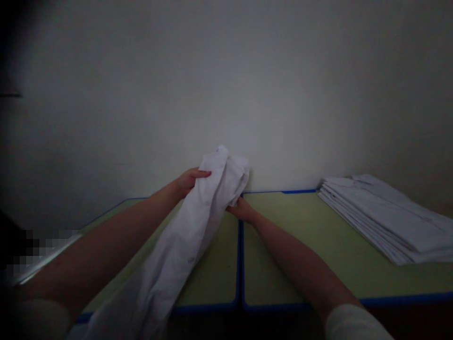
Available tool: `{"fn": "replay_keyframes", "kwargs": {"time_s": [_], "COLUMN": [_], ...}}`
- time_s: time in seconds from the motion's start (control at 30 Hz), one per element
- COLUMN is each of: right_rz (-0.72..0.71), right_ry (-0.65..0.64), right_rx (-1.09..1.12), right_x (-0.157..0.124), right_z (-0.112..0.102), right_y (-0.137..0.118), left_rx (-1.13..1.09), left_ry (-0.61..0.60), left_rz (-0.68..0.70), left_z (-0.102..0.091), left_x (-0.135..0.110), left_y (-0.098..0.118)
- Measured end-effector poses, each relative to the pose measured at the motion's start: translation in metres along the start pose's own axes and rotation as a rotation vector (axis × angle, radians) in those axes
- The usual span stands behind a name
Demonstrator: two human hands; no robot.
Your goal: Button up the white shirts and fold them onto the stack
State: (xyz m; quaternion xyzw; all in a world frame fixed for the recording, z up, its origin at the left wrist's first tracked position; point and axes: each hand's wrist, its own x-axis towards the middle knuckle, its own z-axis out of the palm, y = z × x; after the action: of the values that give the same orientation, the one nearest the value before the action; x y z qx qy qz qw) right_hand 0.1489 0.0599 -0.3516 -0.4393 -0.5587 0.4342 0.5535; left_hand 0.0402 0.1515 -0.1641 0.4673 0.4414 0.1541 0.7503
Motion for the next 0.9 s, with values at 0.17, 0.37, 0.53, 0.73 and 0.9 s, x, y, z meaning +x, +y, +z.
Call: {"fn": "replay_keyframes", "kwargs": {"time_s": [0.17, 0.37, 0.53, 0.73, 0.9], "right_rz": [-0.045, -0.082, -0.153, -0.319, -0.335], "right_ry": [0.13, 0.118, 0.171, 0.362, 0.366], "right_rx": [0.423, 0.706, 0.786, 0.699, 0.527], "right_x": [0.023, 0.046, 0.048, 0.048, 0.049], "right_z": [-0.007, -0.03, -0.067, -0.122, -0.156], "right_y": [-0.054, -0.096, -0.128, -0.18, -0.213], "left_rx": [-0.032, -0.028, 0.252, 0.663, 0.88], "left_ry": [-0.003, -0.002, 0.026, 0.053, 0.097], "left_rz": [0.131, 0.243, 0.401, 0.569, 0.591], "left_z": [0.032, 0.05, 0.05, 0.052, 0.051], "left_x": [-0.011, -0.025, -0.041, -0.062, -0.076], "left_y": [0.016, 0.034, 0.059, 0.112, 0.158]}}
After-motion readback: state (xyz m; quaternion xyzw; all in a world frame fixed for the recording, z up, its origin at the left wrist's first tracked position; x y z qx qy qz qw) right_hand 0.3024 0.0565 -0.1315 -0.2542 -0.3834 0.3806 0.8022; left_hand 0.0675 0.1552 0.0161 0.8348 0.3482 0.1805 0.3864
